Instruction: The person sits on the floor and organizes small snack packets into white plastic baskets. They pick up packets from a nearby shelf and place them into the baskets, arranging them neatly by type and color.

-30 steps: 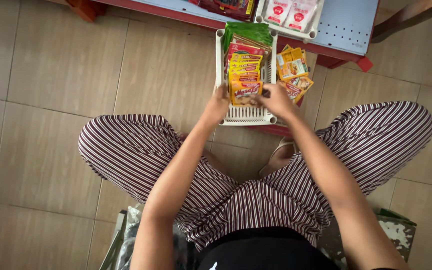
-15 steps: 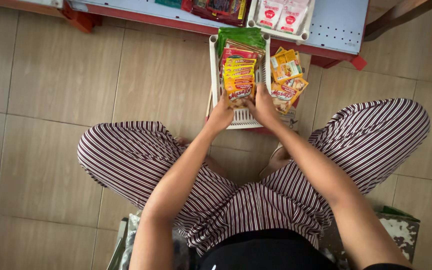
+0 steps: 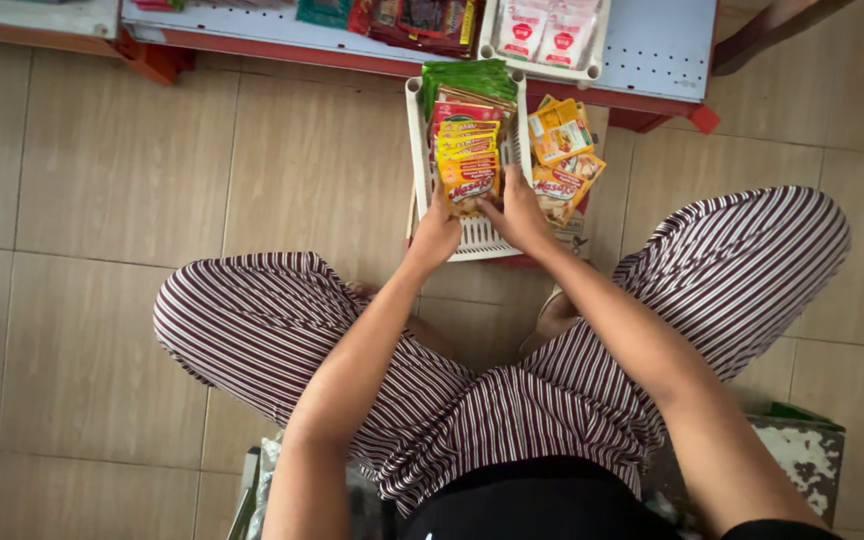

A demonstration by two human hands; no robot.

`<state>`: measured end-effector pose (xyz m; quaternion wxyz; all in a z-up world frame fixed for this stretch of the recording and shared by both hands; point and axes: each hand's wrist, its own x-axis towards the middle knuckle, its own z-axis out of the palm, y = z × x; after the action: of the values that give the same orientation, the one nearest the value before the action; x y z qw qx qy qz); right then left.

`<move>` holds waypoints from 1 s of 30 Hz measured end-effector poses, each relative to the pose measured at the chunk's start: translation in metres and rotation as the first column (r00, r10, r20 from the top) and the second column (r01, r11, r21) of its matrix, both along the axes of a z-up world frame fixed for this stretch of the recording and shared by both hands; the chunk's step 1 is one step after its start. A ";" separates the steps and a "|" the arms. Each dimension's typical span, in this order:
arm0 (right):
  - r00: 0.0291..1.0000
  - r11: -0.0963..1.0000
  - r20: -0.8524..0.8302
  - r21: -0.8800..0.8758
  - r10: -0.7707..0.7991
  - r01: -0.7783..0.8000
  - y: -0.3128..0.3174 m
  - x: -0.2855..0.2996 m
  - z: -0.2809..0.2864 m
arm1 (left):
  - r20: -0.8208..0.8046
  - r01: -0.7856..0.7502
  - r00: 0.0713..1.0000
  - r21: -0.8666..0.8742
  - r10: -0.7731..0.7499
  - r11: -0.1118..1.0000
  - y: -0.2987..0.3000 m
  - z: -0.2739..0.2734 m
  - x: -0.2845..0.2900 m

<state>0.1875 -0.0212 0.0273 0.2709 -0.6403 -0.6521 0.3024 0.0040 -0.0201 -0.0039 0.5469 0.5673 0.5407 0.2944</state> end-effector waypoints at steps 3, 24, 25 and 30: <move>0.996 0.999 0.087 0.026 0.023 -0.026 0.005 0.009 0.010 | 0.018 -0.001 1.000 0.007 0.001 1.000 0.001 0.001 -0.001; 0.832 0.987 0.540 0.152 -0.126 0.051 0.025 0.076 0.015 | -0.046 -0.092 0.992 0.385 0.118 0.918 0.020 0.114 -0.007; 0.828 0.989 0.547 0.131 -0.124 0.061 0.026 0.075 0.018 | -0.055 -0.090 0.991 0.413 0.124 0.906 0.020 0.115 -0.007; 0.745 0.967 0.628 0.238 -0.224 0.090 0.031 0.085 0.047 | -0.061 -0.107 0.989 0.351 0.137 0.930 0.020 0.117 -0.008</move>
<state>0.2727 0.0101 0.0745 0.1131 -0.7286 -0.6750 -0.0268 -0.0039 -0.0004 0.1131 0.3957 0.6320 0.5371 0.3943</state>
